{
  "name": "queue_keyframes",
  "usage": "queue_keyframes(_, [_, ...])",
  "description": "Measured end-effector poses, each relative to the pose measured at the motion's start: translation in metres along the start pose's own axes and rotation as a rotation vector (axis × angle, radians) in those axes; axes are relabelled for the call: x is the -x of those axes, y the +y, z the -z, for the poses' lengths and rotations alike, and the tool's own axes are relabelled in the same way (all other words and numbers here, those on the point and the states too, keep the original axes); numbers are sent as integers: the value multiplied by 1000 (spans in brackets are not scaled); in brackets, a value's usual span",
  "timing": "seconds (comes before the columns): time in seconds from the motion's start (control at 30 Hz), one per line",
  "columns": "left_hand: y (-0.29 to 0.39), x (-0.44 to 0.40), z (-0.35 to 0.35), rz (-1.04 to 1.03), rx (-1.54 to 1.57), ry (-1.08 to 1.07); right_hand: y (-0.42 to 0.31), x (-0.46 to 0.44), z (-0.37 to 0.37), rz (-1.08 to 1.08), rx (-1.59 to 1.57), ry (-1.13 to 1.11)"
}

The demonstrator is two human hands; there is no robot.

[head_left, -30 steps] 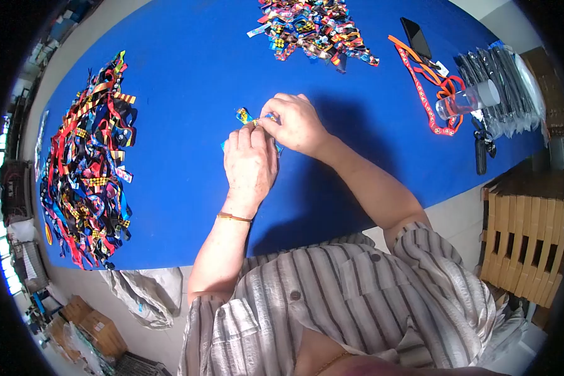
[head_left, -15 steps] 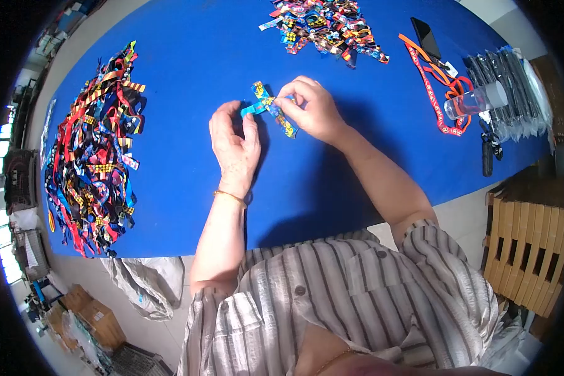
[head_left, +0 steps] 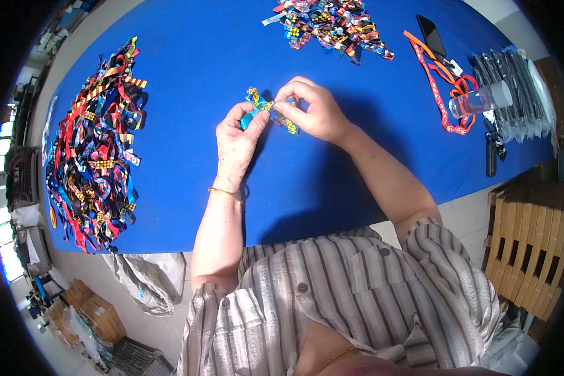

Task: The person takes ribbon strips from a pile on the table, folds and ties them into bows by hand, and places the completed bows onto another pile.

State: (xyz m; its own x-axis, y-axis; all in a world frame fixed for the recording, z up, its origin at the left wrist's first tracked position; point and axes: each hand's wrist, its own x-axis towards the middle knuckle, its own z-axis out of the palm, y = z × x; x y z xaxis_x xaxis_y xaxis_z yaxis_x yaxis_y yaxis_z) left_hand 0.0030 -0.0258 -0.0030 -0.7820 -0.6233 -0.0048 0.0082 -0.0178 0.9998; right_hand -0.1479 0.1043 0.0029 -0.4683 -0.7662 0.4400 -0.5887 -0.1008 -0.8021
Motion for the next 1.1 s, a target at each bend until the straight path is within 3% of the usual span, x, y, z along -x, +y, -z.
queue_keyframes(0.27, [4,3,-3,11,-52,-11,4,1,1,68,43,-75])
queue_keyframes(0.37, [2,2,-2,28,-28,-25,1,1,2,-70,-86,-102])
queue_keyframes(0.77, [3,0,-4,30,53,-36,8,-2,5,-250,-39,43])
queue_keyframes(1.1, [-2,2,-6,19,-32,-76,23,-2,-6,-227,178,145])
